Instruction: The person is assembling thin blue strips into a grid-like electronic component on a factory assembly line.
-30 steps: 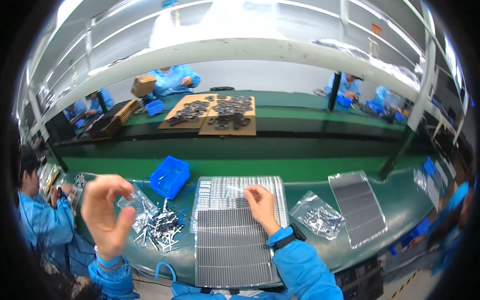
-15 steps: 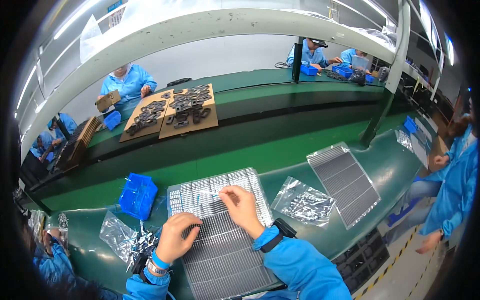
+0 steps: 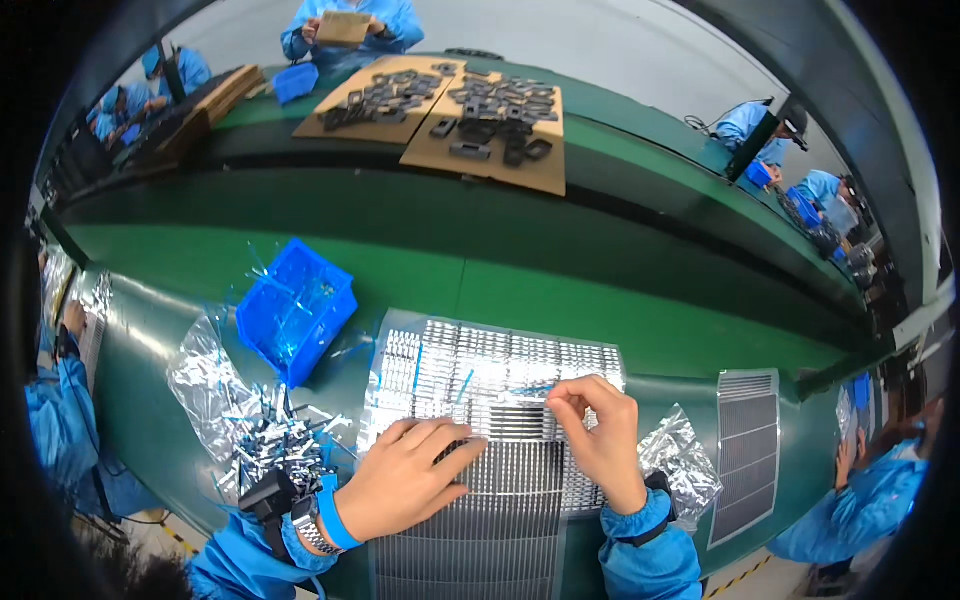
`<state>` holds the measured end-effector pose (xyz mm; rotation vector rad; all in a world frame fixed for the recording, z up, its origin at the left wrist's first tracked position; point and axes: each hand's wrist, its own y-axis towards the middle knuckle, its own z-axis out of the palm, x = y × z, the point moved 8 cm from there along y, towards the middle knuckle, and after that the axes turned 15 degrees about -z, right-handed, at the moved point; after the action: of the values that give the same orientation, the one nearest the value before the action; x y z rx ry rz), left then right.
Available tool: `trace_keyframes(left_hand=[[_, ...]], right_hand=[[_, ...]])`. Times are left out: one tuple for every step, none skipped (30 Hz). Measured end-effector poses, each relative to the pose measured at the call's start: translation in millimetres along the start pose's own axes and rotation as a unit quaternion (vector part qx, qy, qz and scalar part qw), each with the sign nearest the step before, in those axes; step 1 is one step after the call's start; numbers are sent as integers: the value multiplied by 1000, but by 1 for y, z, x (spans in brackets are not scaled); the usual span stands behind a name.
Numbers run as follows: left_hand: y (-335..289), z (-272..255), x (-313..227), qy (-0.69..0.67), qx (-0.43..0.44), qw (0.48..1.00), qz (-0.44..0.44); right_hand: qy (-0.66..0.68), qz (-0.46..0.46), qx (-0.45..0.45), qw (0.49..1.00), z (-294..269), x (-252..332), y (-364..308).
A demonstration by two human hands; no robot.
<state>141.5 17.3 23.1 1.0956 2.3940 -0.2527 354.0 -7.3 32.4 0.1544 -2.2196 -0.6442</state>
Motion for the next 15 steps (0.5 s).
trace_keyframes(left_hand=[[4,3,0,22,16,1000,-12],[6,9,5,20,16,999,-21],[8,12,7,14,-17,1000,-13],[9,13,9,9,-50,999,-4],[11,17,12,5,-46,999,-8],[11,15,11,-7,-63,998,-5],[11,13,11,-18,-80,997,-1],[14,10,11,-16,-77,997,-1],[14,14,13,-23,-70,997,-6],[13,18,15,-20,-73,997,1],[12,16,15,-11,-79,997,9],[12,14,16,-14,-82,997,1],[12,12,18,-17,-80,997,-6],[14,11,17,-13,-82,997,-8],[15,11,17,-8,-85,996,-11]], right_hand=[[-15,3,14,1000,5,-4,-4],[-28,0,24,999,10,-7,-5],[-25,0,30,999,15,-7,-6],[-29,21,43,998,17,-9,-8],[-37,47,55,997,19,-12,-12],[-37,41,55,997,18,-13,-14],[-36,46,61,996,19,-15,-14],[-36,50,54,997,18,-16,-15],[-37,53,46,997,16,-16,-15],[-49,77,67,994,17,-16,-18],[-46,79,73,993,18,-15,-16],[-54,73,74,993,20,-14,-14],[-62,66,76,993,22,-12,-12],[-63,84,79,991,22,-13,-13],[-62,90,84,990,23,-15,-14]])
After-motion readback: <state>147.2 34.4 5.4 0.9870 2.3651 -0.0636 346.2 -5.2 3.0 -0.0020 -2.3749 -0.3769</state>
